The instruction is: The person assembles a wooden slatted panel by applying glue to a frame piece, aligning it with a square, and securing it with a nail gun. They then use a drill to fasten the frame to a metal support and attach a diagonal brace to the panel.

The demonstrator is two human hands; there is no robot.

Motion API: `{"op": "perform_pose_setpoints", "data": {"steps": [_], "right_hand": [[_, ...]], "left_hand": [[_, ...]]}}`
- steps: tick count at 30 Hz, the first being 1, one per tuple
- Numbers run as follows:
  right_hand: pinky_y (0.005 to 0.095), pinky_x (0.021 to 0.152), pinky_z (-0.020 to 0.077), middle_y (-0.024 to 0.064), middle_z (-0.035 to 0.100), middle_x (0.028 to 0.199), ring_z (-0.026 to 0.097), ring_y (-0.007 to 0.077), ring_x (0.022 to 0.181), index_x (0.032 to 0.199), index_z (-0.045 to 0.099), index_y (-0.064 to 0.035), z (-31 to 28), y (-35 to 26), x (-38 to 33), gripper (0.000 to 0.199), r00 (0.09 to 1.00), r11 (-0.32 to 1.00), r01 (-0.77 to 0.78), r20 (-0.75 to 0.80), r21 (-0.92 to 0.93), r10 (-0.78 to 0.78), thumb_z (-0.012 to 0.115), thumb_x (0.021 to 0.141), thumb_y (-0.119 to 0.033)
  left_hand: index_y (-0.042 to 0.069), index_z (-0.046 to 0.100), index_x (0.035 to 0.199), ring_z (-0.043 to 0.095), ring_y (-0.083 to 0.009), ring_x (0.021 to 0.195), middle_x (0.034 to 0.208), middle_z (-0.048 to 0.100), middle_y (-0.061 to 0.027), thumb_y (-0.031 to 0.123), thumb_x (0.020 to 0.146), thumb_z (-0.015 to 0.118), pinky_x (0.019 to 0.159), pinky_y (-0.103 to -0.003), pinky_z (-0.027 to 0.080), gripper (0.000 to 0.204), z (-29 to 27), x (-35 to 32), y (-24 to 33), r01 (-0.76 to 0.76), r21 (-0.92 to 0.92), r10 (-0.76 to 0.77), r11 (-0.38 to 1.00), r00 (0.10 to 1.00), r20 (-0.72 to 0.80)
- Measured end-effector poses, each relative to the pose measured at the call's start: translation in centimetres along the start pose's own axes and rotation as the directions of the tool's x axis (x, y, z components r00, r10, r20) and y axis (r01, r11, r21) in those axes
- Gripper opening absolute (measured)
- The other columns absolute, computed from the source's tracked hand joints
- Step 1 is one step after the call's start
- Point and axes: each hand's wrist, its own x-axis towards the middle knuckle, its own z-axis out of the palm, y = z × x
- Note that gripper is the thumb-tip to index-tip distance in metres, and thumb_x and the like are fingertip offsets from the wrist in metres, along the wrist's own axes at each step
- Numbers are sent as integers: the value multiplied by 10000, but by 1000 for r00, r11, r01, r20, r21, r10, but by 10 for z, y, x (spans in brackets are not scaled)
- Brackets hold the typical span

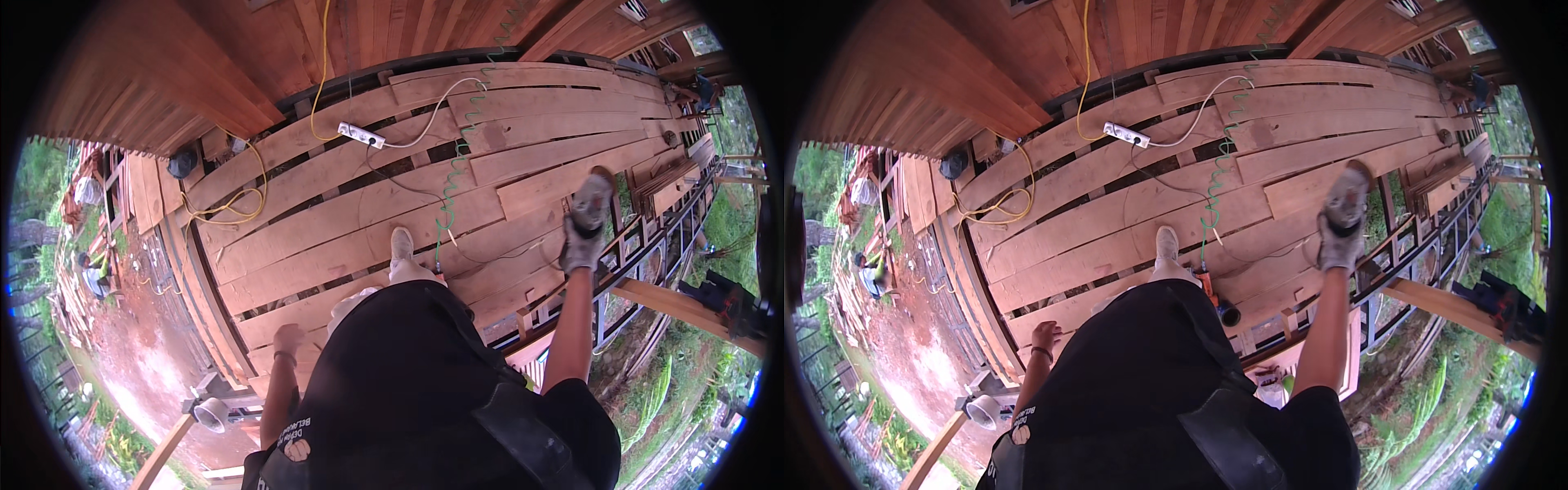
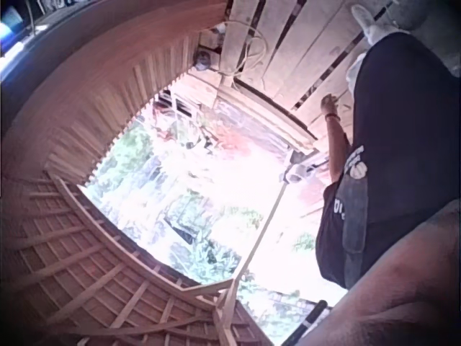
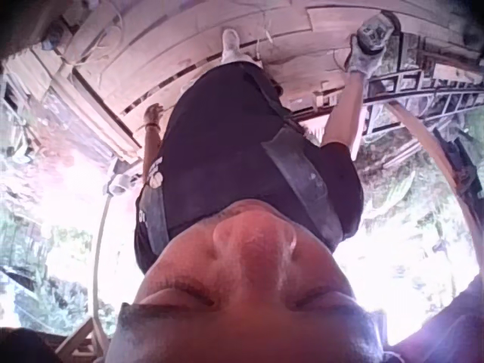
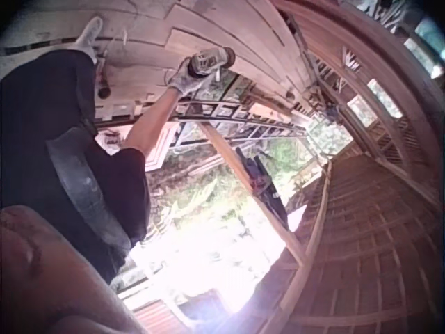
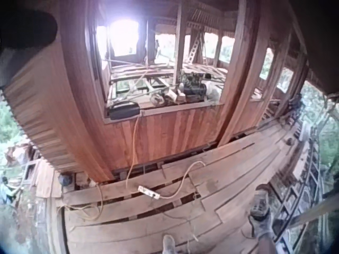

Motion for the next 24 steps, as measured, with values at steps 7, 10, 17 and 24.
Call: {"op": "perform_pose_setpoints", "data": {"steps": [7,10,17,24], "right_hand": [[418,914,514,120,665,1118,630,326,1061,1243,574,-133,53,55,11,651,945,861,165,326,-482,1,793,652,-293],[454,931,460,143,634,1017,593,347,981,1209,580,-111,32,71,75,687,866,595,499,358,-630,-348,805,614,-370],[455,933,461,147,629,1048,593,357,992,1164,581,-68,-39,-80,212,590,708,551,658,173,-513,-684,811,661,-275],[348,945,509,110,593,1261,602,236,1124,1299,523,-63,-14,-127,216,671,554,549,832,63,-81,-830,839,715,-162]], "left_hand": [[67,629,1022,615,-136,621,796,661,-49,130,942,526,538,-250,454,145,21,-21,121,-14,4,14,1000,999,-51],[56,635,1055,652,-130,708,853,691,-53,220,942,565,577,-244,468,211,24,-22,170,-81,103,88,991,994,-67],[36,633,1095,658,-128,732,847,690,-53,237,941,567,615,-255,494,262,35,-13,176,-130,27,132,991,987,-97],[57,642,1027,647,-135,682,815,670,-37,143,937,513,561,-247,482,180,60,-27,89,7,-106,-17,994,995,-93]]}}
